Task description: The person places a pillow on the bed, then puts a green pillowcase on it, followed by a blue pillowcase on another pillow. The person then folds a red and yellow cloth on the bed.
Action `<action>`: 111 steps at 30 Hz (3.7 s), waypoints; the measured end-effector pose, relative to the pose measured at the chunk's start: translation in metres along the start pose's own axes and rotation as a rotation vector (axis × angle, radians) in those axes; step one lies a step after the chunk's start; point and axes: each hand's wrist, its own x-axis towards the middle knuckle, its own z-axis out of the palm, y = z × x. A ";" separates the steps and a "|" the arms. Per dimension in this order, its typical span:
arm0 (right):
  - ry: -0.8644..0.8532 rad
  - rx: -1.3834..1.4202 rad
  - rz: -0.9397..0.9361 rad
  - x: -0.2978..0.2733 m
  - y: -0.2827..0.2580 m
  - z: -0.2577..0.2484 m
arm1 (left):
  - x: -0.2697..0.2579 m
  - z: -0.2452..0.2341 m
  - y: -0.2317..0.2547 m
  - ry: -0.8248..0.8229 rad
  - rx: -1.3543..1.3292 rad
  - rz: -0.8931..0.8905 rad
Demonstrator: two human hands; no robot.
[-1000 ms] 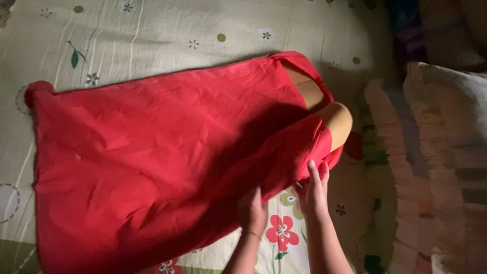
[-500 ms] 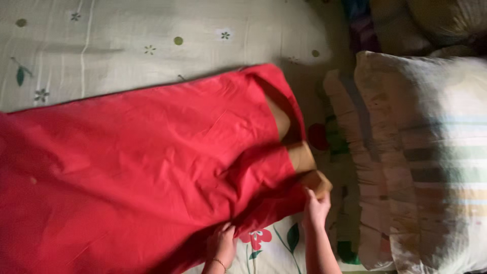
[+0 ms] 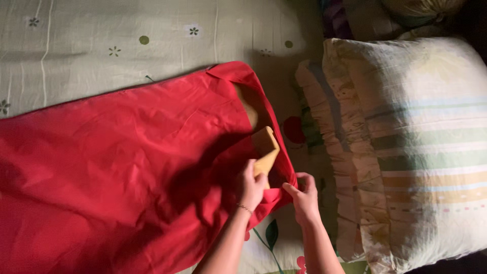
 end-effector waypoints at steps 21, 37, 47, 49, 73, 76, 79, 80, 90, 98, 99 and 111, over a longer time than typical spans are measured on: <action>0.199 -0.749 -0.423 -0.044 -0.053 0.010 | 0.024 0.110 -0.040 -0.689 0.389 -0.072; -0.304 -1.547 -0.086 -0.014 0.020 -0.067 | 0.056 0.039 -0.025 -0.595 0.273 -0.110; 0.008 -1.056 -0.238 0.070 0.049 -0.029 | 0.114 0.058 -0.028 -0.588 1.087 -0.084; 0.008 -1.003 -0.440 0.100 0.044 -0.013 | 0.113 0.054 -0.036 -0.565 1.094 -0.179; -0.020 -0.680 0.585 0.128 0.113 -0.072 | -0.006 -0.092 -0.143 0.140 0.962 -0.354; -0.160 -0.355 0.303 0.096 0.064 -0.050 | -0.041 -0.095 -0.152 0.059 0.920 -0.510; -0.272 -0.238 -0.088 0.054 -0.019 -0.018 | -0.038 -0.081 -0.157 0.116 0.806 -0.308; -0.293 -0.232 -0.213 0.037 -0.050 -0.005 | -0.034 -0.076 -0.154 0.161 0.762 -0.187; -0.205 -1.257 -0.795 -0.156 -0.171 0.163 | -0.004 -0.202 0.003 -0.178 -0.387 -0.287; -0.691 -1.645 -1.146 -0.311 0.013 0.355 | -0.079 -0.464 -0.039 -0.019 -0.378 -0.130; -0.775 -1.624 -1.160 -0.324 0.025 0.362 | -0.077 -0.474 -0.065 0.018 -0.278 -0.253; -0.456 -1.312 -0.713 -0.195 0.130 0.307 | -0.152 -0.587 -0.358 0.445 -0.158 -0.709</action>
